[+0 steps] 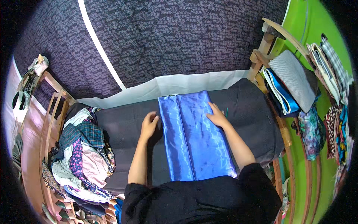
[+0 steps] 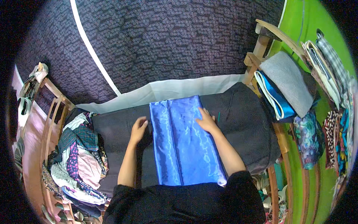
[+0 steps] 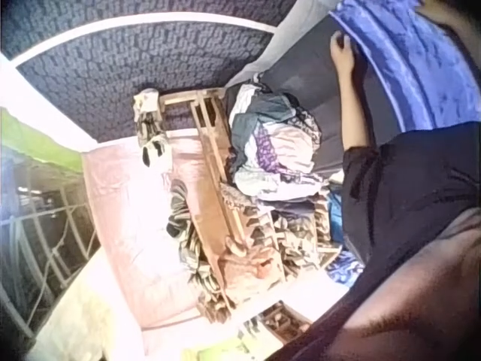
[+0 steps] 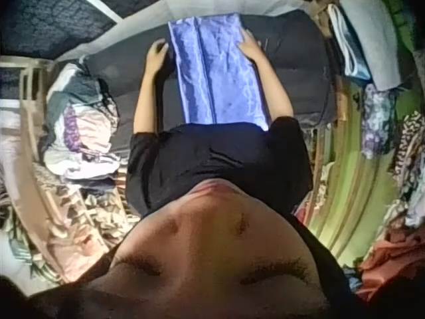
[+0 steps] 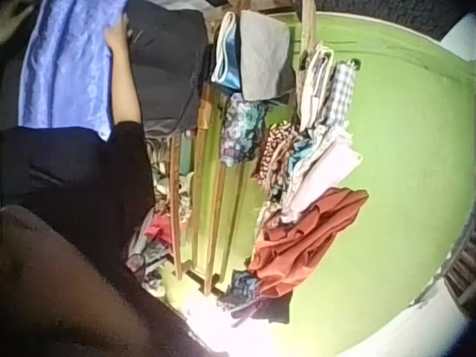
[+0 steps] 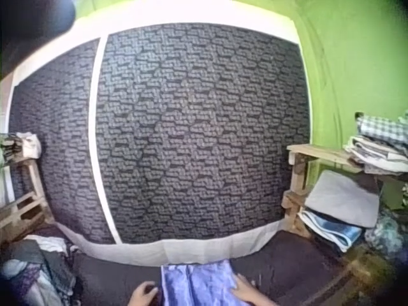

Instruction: The person is folding different pieces of clothing on a flat surface and putting them aside.

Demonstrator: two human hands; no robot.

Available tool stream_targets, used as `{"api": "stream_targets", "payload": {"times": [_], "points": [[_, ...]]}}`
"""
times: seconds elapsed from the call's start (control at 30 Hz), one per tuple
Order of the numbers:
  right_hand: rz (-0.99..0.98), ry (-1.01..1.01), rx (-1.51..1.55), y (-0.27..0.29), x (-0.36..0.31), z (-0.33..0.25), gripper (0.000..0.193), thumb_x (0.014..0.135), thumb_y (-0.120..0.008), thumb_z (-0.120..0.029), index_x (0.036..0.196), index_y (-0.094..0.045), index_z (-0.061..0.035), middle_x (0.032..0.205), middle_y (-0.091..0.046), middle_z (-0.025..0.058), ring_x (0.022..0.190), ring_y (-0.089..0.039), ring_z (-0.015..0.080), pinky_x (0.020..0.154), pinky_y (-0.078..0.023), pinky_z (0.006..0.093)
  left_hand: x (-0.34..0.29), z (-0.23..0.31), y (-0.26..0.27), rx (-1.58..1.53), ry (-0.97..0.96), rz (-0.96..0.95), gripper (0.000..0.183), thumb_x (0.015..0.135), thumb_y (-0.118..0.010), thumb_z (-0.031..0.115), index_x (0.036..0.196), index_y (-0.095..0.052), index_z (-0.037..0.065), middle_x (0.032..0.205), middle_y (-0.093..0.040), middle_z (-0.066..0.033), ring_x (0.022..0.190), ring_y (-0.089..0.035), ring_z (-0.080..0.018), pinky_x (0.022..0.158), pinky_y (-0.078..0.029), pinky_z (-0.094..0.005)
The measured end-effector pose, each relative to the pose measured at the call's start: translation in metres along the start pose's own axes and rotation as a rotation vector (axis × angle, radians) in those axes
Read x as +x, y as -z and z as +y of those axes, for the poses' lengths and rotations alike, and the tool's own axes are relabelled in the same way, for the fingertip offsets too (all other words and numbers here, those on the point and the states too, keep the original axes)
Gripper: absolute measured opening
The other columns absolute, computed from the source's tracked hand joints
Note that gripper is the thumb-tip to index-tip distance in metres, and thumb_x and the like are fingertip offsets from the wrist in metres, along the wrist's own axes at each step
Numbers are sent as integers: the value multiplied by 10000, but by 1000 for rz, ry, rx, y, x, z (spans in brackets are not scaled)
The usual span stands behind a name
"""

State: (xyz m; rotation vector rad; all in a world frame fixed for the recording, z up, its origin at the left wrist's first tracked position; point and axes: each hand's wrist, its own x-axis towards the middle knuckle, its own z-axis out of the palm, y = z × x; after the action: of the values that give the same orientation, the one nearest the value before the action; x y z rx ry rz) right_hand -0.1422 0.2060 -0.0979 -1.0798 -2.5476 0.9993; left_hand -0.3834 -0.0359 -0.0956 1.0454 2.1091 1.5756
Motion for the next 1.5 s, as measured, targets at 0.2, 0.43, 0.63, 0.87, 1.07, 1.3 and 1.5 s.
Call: {"api": "stream_targets", "payload": {"times": [0.2,0.43,0.63,0.87,1.07,1.3,1.5], "points": [[69,-104,-212,4,-141,22,531,785,-546,-297,1256,-389,-110,1344,-324,157,1283,-236,290,967,-54,620,-131,16,26,851,107,-331,535,846,-429,415,1238,-430,50,1295,-380,-156,1244,-288,-301,993,-142,-574],[371,-184,-198,-11,-255,10,444,758,-589,-285,1144,-481,-93,1250,-412,134,1216,-328,291,966,-94,620,-192,50,-9,994,-100,-177,487,802,-497,263,1258,-400,124,1318,-325,-204,1243,-278,-338,938,-142,-653],[403,-144,-284,-11,-286,12,308,739,-605,-286,939,-565,-56,1026,-509,107,1058,-437,289,958,-167,602,-243,69,-33,520,-16,-77,258,851,-433,207,952,-595,34,1136,-515,-98,1103,-450,-256,930,-145,-661],[264,-111,-257,6,-288,15,209,788,-554,-257,792,-539,-49,703,-536,87,793,-527,282,946,-209,578,-293,90,-62,64,94,-48,261,838,-495,156,1011,-520,-37,898,-565,-235,874,-559,-347,788,-406,-387],[356,-94,-113,14,-301,36,190,844,-502,-244,801,-530,-61,560,-497,59,601,-527,262,928,-271,508,-307,59,-70,-326,254,-15,284,800,-543,26,1075,-504,-35,891,-598,-92,784,-554,-116,690,-440,-242],[349,-63,166,6,-312,74,229,754,-622,-222,763,-570,1,641,-610,104,583,-577,169,560,-430,286,-353,63,-91,-419,284,48,316,812,-545,33,1105,-473,-61,929,-595,-84,831,-550,-111,742,-433,-229],[319,-114,389,-5,-317,94,202,786,-606,-180,731,-567,10,566,-528,24,551,-463,55,522,-375,225,-380,64,-134,-465,206,98,180,830,-572,135,929,-577,-15,719,-549,2,684,-479,-57,627,-393,-204]]}}
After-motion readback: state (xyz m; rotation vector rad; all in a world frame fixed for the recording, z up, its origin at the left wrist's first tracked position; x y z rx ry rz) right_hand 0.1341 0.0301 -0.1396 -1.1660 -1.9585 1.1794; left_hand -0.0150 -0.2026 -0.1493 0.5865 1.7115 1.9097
